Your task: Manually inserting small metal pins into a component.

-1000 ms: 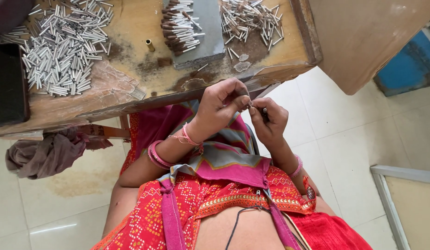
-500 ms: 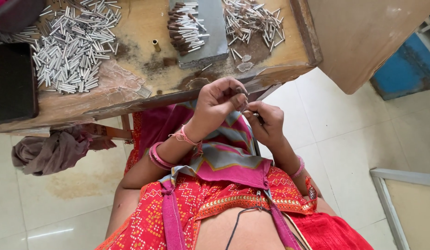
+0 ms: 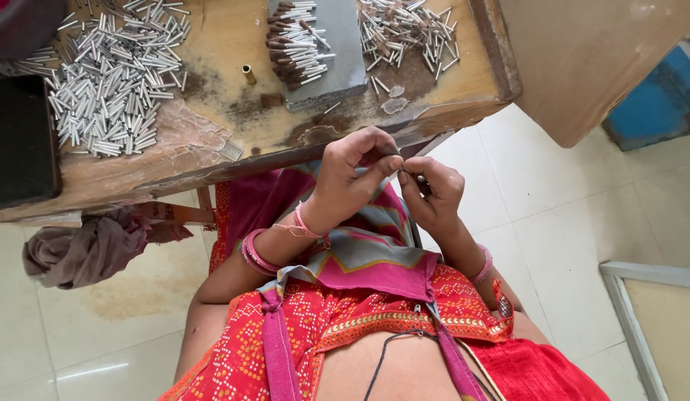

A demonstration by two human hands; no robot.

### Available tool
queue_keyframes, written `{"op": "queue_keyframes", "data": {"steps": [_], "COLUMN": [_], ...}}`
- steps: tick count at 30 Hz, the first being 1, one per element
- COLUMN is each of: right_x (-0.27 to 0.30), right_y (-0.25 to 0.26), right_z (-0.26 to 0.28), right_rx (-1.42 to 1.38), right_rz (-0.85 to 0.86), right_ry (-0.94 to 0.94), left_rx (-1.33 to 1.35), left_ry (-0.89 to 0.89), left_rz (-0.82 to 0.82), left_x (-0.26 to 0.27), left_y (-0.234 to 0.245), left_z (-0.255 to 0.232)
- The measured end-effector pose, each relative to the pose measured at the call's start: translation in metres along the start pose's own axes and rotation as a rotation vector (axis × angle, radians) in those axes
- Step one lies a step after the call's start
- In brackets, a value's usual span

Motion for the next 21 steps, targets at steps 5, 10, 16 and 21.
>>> {"op": "queue_keyframes", "data": {"steps": [5, 10, 16, 21], "right_x": [-0.001, 0.001, -0.002, -0.003], "right_y": [-0.001, -0.002, 0.002, 0.000], "right_z": [0.007, 0.003, -0.002, 0.002], "right_rx": [-0.010, 0.004, -0.043, -0.029], "right_rz": [0.011, 0.004, 0.039, 0.065], "right_ry": [0.029, 0.004, 0.050, 0.044], "left_rx": [0.020, 0.240, 0.158, 0.395], "left_ry": [0.054, 0.149, 0.043, 0.168], "left_rz": [0.003, -0.008, 0.067, 0.053], "left_x": [0.000, -0.001, 0.000, -0.001], "left_y": [0.002, 0.002, 0.007, 0.011], "left_z": [-0.001, -0.001, 0.018, 0.020]}}
Point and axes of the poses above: each hand's wrist, its own x-axis away from the middle knuckle, its own y-axis out of the back of the hand, z = x × y, the point moved 1 cm from there along -x, towards the middle knuckle, and after that the axes turned 3 degrees about -x, right-handed, at the moved point
